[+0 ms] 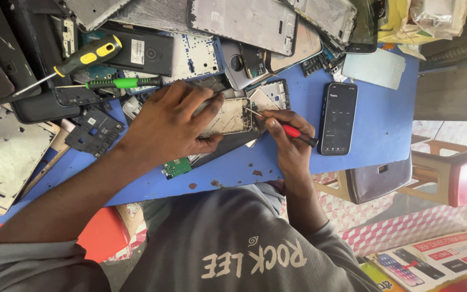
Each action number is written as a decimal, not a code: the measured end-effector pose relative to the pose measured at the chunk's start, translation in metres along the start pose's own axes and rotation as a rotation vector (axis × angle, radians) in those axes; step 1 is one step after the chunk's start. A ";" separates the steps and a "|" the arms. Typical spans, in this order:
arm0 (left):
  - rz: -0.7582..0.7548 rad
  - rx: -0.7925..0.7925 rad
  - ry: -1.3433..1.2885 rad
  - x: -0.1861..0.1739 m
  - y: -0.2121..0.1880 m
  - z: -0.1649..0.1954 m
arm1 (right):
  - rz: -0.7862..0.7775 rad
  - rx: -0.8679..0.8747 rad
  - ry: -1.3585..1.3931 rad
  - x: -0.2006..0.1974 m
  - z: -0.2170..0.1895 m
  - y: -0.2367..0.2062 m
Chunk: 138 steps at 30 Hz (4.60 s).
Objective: The person uses a screwdriver to pry open a smartphone casing and then wipes the interior with a cloth. The person handles a smartphone, a screwdriver, and a cloth on a cluttered workbench filled with phone parts.
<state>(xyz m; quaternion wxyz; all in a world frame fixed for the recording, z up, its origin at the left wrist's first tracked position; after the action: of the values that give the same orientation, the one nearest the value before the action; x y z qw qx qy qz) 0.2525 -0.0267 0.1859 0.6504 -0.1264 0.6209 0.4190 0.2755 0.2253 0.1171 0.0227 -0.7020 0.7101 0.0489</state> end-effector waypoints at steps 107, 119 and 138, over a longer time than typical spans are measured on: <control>0.184 0.081 -0.082 -0.001 -0.037 0.010 | -0.137 -0.411 -0.273 0.034 -0.044 -0.033; 0.182 0.069 -0.063 -0.001 -0.036 0.015 | -0.086 -0.386 -0.281 0.023 -0.035 -0.039; 0.177 0.033 -0.043 0.000 -0.051 0.048 | -0.086 -0.443 -0.218 0.006 -0.033 -0.079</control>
<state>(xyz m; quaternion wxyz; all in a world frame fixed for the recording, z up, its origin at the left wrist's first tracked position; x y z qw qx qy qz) 0.3216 -0.0254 0.1770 0.6259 -0.0511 0.6225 0.4671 0.3554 0.2152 0.1466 -0.0531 -0.7102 0.6448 0.2777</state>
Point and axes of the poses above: each hand's wrist, its own y-axis towards the middle knuckle, its own x-axis out of the palm, z = x × y, the point moved 4 cm from there along y, towards the middle knuckle, and after that the axes turned 1 degree about y, right-handed, at the moved point
